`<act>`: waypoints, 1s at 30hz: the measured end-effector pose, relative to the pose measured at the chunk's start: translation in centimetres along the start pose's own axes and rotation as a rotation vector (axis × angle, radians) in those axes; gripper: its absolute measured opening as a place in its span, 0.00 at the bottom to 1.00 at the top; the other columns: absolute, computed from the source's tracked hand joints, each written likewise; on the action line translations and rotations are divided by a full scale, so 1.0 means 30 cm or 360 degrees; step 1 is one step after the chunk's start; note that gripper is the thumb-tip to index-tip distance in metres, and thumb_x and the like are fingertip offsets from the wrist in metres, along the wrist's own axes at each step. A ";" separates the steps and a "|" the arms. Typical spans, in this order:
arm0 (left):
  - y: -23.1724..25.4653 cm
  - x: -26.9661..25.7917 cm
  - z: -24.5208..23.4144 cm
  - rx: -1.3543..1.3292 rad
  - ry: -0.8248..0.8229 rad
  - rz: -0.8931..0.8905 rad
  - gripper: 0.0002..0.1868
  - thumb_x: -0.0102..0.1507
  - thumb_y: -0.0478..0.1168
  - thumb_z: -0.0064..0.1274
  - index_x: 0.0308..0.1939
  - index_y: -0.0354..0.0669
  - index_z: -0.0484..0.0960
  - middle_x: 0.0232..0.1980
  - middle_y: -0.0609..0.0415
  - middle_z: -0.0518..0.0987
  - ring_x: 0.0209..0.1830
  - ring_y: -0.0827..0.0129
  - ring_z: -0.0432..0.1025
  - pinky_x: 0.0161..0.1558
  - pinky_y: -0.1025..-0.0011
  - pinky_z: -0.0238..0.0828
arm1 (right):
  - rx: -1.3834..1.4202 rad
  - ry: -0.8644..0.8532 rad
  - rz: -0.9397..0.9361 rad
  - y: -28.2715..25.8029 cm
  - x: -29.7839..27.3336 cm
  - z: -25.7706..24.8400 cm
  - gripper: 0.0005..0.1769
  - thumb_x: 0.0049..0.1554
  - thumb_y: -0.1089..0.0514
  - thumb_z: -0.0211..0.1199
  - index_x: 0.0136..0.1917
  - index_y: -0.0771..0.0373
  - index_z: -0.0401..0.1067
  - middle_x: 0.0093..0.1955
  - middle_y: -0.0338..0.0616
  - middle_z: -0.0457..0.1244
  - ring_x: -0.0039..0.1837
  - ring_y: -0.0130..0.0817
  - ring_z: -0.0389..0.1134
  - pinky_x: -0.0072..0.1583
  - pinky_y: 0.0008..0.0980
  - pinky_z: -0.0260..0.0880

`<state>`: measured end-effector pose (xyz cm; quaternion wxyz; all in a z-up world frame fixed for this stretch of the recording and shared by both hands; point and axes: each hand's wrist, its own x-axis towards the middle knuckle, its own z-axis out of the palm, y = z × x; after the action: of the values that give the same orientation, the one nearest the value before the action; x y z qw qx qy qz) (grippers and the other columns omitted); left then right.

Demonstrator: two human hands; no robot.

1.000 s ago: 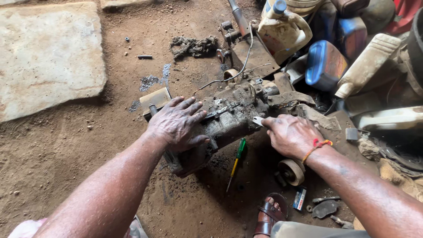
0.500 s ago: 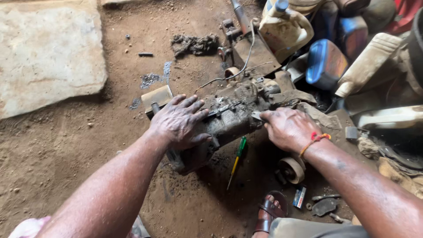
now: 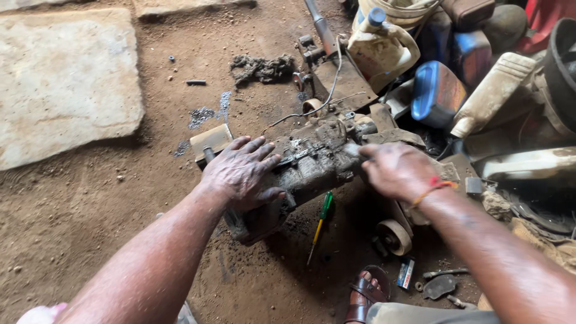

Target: The person scrapes built-up grime and grease from a metal casing by hand and with a metal blade, and wipes the surface with a cloth.

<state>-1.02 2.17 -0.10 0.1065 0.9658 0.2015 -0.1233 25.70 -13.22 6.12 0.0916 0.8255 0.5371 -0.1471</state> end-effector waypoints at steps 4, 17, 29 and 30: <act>0.000 -0.003 0.002 0.0000 0.0072 0.0003 0.48 0.60 0.75 0.43 0.74 0.49 0.61 0.79 0.48 0.56 0.81 0.58 0.45 0.77 0.57 0.36 | -0.0084 -0.0042 -0.0015 0.039 -0.042 -0.011 0.23 0.58 0.44 0.58 0.66 0.42 0.74 0.59 0.49 0.70 0.64 0.48 0.69 0.67 0.47 0.68; -0.005 0.014 0.015 0.0010 0.0154 0.0026 0.48 0.58 0.74 0.46 0.72 0.47 0.64 0.77 0.47 0.58 0.79 0.57 0.47 0.76 0.57 0.38 | -0.0056 -0.0125 -0.0029 0.044 0.008 0.072 0.24 0.60 0.45 0.55 0.69 0.42 0.71 0.60 0.50 0.69 0.65 0.49 0.69 0.66 0.47 0.68; 0.002 0.010 0.007 0.0008 0.0114 -0.0002 0.48 0.57 0.74 0.48 0.71 0.48 0.66 0.77 0.47 0.59 0.79 0.55 0.48 0.76 0.55 0.40 | -0.0092 -0.0184 0.0005 0.006 0.035 0.034 0.24 0.61 0.47 0.53 0.71 0.40 0.69 0.61 0.48 0.68 0.64 0.47 0.69 0.66 0.48 0.69; 0.002 0.012 0.007 -0.0005 0.0125 -0.0001 0.48 0.57 0.74 0.48 0.72 0.48 0.66 0.77 0.47 0.59 0.79 0.55 0.48 0.76 0.55 0.40 | -0.0105 -0.0088 -0.0071 -0.001 0.028 0.045 0.24 0.62 0.47 0.53 0.71 0.42 0.69 0.59 0.50 0.68 0.62 0.48 0.70 0.66 0.48 0.69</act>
<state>-0.71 2.21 -0.39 0.0999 0.9697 0.2059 -0.0851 25.78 -12.90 4.55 0.1303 0.8056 0.5572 -0.1539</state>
